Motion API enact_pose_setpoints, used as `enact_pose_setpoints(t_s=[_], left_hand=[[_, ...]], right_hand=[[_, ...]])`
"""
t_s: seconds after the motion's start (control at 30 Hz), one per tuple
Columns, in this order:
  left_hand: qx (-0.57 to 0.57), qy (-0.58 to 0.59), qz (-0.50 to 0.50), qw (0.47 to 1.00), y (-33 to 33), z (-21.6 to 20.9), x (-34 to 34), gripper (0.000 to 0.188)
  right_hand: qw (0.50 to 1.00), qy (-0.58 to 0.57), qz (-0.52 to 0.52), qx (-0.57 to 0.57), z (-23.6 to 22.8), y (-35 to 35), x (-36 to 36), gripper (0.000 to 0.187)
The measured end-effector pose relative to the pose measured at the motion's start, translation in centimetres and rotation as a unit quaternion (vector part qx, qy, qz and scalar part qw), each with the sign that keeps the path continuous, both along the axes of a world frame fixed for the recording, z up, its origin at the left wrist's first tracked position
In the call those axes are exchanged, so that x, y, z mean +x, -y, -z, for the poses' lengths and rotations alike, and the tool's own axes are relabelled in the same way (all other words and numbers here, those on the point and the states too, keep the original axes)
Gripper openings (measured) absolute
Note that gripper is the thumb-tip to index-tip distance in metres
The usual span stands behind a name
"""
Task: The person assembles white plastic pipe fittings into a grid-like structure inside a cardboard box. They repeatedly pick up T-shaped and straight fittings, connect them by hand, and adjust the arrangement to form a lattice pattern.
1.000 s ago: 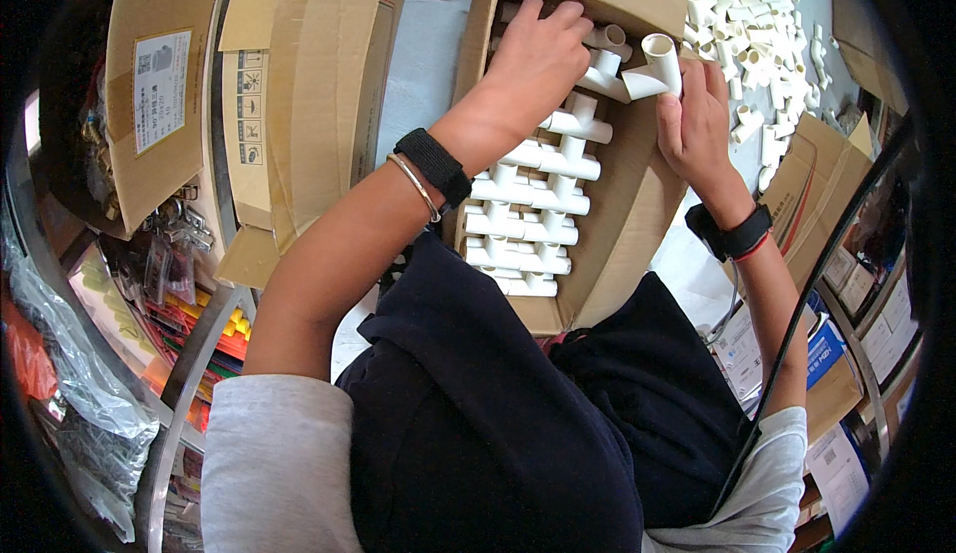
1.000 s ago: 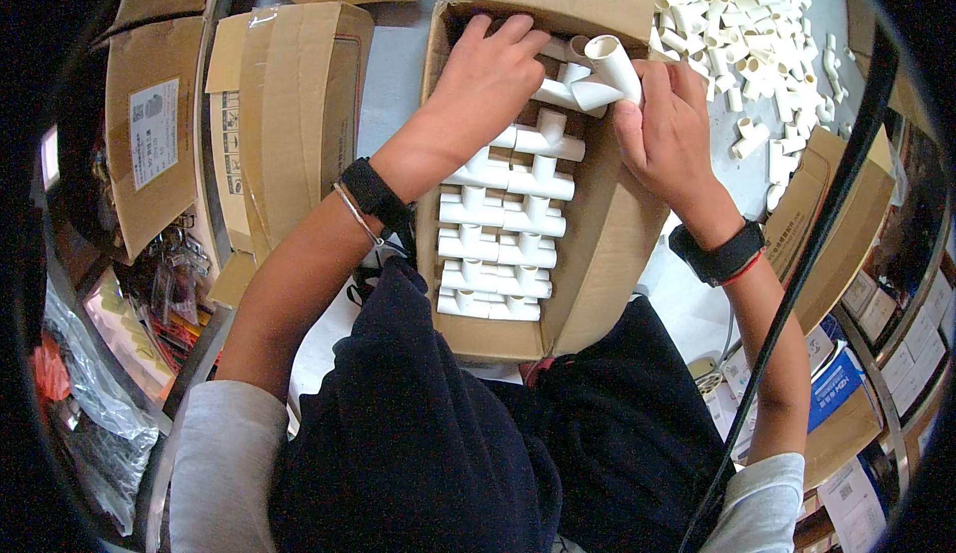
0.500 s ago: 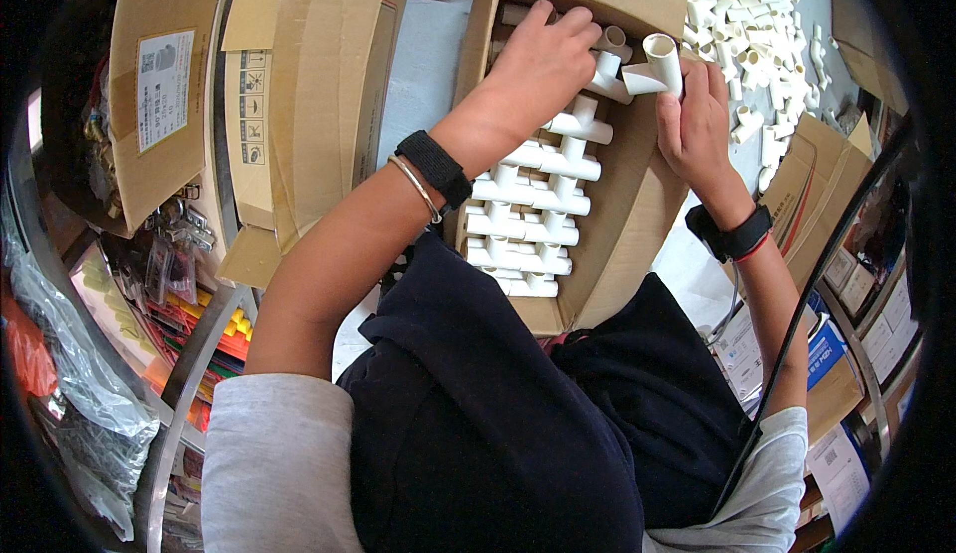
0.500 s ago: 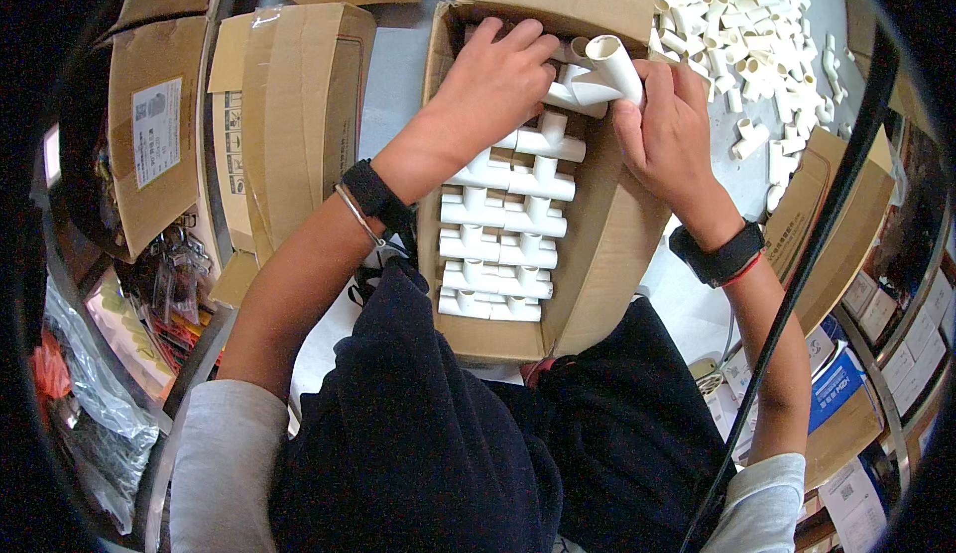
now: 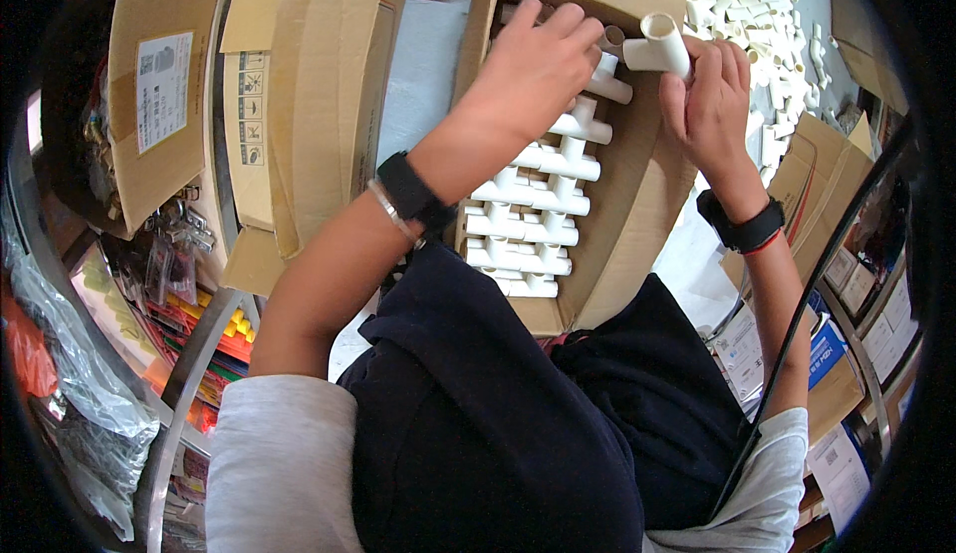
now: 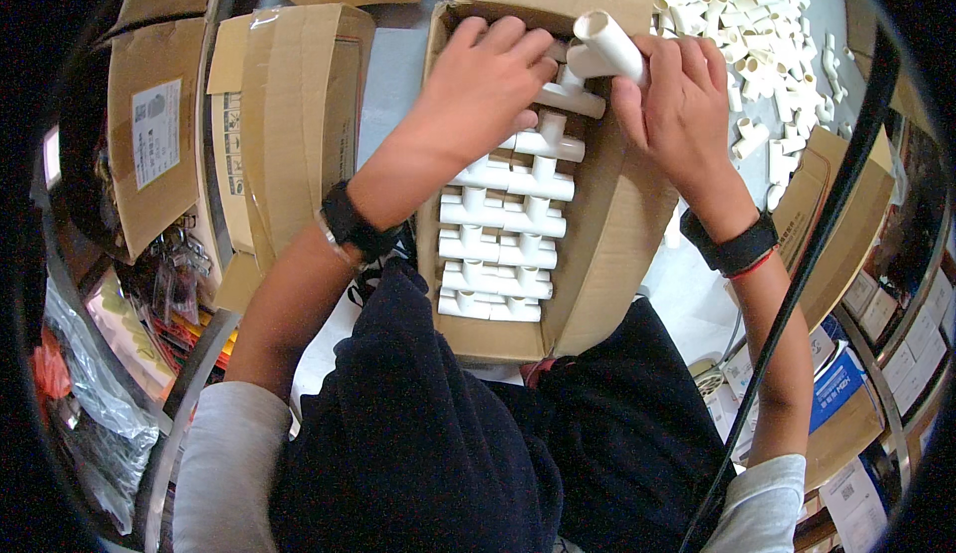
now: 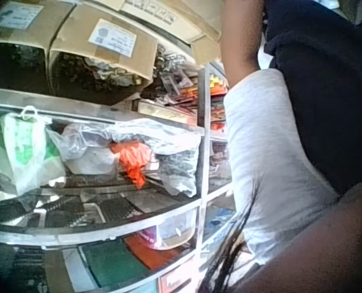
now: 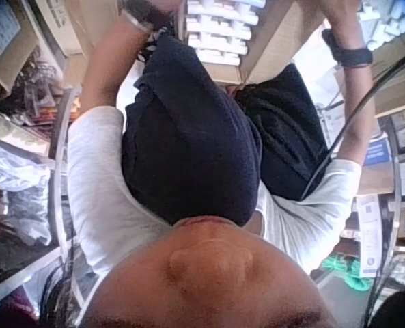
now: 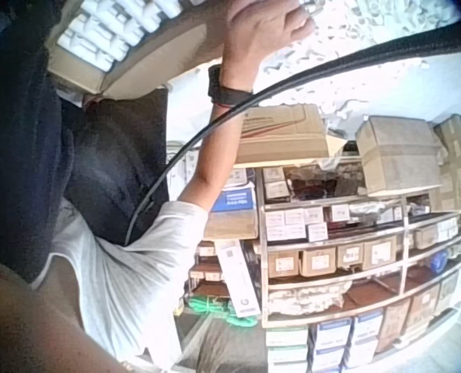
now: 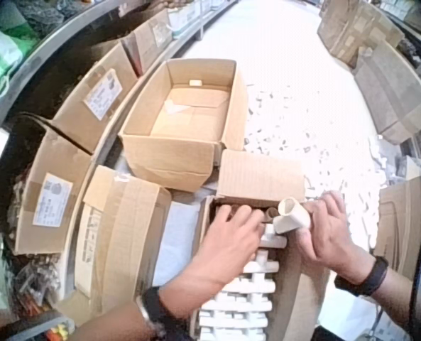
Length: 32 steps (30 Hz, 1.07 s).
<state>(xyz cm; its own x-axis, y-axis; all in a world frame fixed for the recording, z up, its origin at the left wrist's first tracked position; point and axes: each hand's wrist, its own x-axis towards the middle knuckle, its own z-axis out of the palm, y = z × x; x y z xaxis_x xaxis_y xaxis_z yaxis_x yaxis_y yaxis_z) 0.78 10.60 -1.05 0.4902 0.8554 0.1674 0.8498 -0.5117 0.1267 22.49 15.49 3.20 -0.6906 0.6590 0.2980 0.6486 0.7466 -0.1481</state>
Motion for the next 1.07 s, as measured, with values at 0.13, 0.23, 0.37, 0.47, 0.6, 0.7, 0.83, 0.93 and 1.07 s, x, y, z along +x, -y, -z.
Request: enact_pose_setpoints(t_s=[0.13,0.23,0.37,0.47,0.6,0.7,0.83,0.93,1.07], left_hand=[[0.015,0.037,-0.056,0.998,-0.2,-2.1,-2.5,0.025],[0.005,0.043,-0.074,0.996,-0.1,-3.3,-4.5,0.023],[-0.012,0.020,-0.076,0.997,-0.3,-3.5,-5.0,0.021],[-0.008,-0.015,-0.079,0.997,-0.1,-3.3,-4.8,0.020],[-0.015,-0.024,-0.062,0.998,0.1,-2.9,-5.2,0.020],[0.004,-0.030,-0.050,0.998,0.1,-2.4,-5.0,0.019],[-0.020,-0.058,-0.089,0.994,0.3,-2.0,-4.7,0.019],[-0.070,-0.136,-0.111,0.982,0.2,-1.9,-3.7,0.023],[-0.110,-0.197,-0.134,0.965,0.1,-2.1,-3.0,0.029]], right_hand=[[0.998,0.035,0.050,0.014,-0.5,0.1,-1.2,0.026],[0.996,0.052,0.059,0.034,0.0,0.8,-2.4,0.026],[0.995,0.056,0.073,0.023,0.6,1.5,-3.2,0.026],[0.995,0.071,0.075,0.009,1.1,1.9,-3.3,0.026],[0.994,0.086,0.067,-0.006,1.7,2.2,-3.6,0.026],[0.994,0.092,0.066,-0.008,2.1,2.3,-3.8,0.027],[0.993,0.102,0.059,-0.015,2.2,2.2,-3.8,0.027],[0.992,0.113,0.061,-0.017,2.4,2.3,-3.8,0.027],[0.991,0.121,0.058,-0.021,2.5,2.3,-3.8,0.028]])
